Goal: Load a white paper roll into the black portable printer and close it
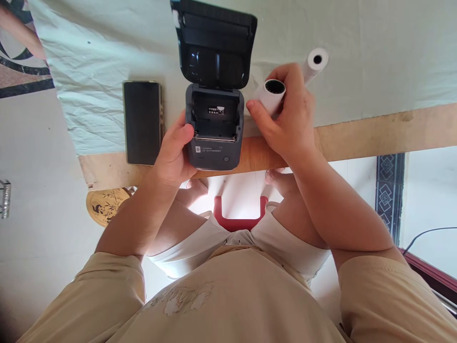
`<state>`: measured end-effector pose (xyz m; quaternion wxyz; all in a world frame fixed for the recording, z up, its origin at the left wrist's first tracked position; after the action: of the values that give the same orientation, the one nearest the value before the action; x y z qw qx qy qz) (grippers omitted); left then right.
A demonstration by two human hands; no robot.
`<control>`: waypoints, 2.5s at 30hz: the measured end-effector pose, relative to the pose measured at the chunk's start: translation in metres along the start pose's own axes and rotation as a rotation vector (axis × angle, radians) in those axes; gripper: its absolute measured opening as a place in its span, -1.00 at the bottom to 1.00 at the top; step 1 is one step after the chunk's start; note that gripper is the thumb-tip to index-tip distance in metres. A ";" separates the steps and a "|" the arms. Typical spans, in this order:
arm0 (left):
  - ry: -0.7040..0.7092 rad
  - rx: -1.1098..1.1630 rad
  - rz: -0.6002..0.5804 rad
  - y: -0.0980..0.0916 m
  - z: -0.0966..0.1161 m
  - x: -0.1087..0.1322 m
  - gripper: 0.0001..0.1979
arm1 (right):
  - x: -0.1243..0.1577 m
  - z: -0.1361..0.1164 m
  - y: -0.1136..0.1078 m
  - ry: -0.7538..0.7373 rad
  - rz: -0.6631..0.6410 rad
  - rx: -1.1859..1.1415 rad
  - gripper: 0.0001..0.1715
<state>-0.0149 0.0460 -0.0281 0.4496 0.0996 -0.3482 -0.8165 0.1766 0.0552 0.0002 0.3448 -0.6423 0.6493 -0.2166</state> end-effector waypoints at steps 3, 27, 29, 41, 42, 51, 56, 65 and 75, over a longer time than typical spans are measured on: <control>-0.014 0.000 0.012 0.000 0.000 0.000 -0.76 | 0.001 0.003 0.003 -0.024 -0.043 0.058 -0.45; 0.001 -0.051 -0.012 -0.005 -0.002 -0.002 -0.70 | -0.014 0.057 -0.030 -0.021 0.068 0.139 -0.18; 0.005 -0.062 -0.010 -0.005 -0.002 -0.002 -0.72 | -0.016 0.063 -0.025 -0.023 0.046 0.145 -0.26; 0.004 -0.068 0.004 -0.008 -0.002 -0.003 -0.62 | -0.020 0.060 -0.027 -0.011 0.084 0.086 -0.28; 0.004 -0.071 0.006 -0.008 -0.002 -0.003 -0.63 | -0.019 0.060 -0.028 -0.016 0.104 0.024 -0.24; 0.008 -0.078 -0.005 -0.006 -0.002 -0.003 -0.64 | -0.017 0.061 -0.028 0.126 0.203 -0.771 -0.33; 0.018 -0.031 -0.025 -0.003 -0.001 -0.003 -0.70 | -0.027 0.072 -0.024 0.243 0.248 -1.064 -0.63; -0.001 -0.040 -0.010 -0.003 -0.001 -0.003 -0.69 | -0.006 0.005 -0.034 -0.426 0.292 -0.348 -0.57; 0.015 -0.049 -0.021 -0.004 -0.002 -0.003 -0.70 | 0.004 -0.054 0.007 -0.556 0.015 -0.082 -0.53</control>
<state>-0.0149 0.0492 -0.0324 0.4461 0.0980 -0.3237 -0.8286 0.1327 0.0434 0.0301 0.4850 -0.6857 0.5427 -0.0031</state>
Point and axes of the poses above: each hand's wrist, its own x-axis away from the middle knuckle, its own y-axis out of the palm, z = x × y, the point moved 4 cm from there along -x, towards the middle knuckle, and after that the axes turned 12 degrees about -z, right-handed, at the moved point
